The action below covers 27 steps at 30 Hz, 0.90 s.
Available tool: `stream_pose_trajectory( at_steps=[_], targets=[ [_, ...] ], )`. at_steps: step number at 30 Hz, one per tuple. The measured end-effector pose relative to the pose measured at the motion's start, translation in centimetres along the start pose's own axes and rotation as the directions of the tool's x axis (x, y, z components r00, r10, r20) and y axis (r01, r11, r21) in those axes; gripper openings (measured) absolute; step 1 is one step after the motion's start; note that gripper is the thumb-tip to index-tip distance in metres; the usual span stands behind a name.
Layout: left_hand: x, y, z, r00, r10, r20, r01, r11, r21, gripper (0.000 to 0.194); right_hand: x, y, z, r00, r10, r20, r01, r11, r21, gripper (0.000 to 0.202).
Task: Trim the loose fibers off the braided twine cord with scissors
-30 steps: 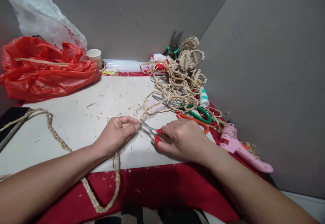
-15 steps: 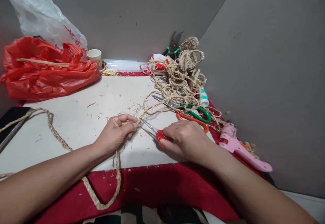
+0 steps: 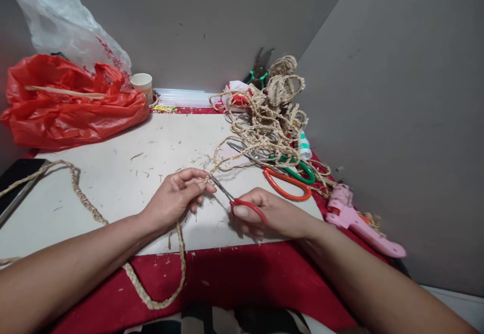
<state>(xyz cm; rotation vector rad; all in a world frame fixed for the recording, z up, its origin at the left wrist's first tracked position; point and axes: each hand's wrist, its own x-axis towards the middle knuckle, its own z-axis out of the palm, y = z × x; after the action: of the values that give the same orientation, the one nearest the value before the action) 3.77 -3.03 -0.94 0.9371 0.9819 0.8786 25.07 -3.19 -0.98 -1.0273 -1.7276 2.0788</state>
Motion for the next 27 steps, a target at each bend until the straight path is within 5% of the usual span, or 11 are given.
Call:
stream_pose_trajectory(
  at_steps=[11,20,27],
  targets=[
    [0.2,-0.2,-0.3,1.0,0.005,0.011,-0.005,0.999,-0.046,0.028,0.4,0.3,1.2,0.999,-0.041,0.028,0.02,0.86,0.51,0.047],
    [0.3,-0.3,-0.6,0.999,-0.003,0.054,0.008,0.995,-0.103,0.025,0.6,0.6,2.0,0.994,-0.054,-0.097,0.105,0.727,0.678,0.046],
    [0.3,-0.4,-0.6,0.996,-0.003,0.088,0.015,0.992,-0.128,0.022,0.5,0.4,2.4,0.993,-0.107,0.045,0.042,0.696,0.717,0.05]
  ],
)
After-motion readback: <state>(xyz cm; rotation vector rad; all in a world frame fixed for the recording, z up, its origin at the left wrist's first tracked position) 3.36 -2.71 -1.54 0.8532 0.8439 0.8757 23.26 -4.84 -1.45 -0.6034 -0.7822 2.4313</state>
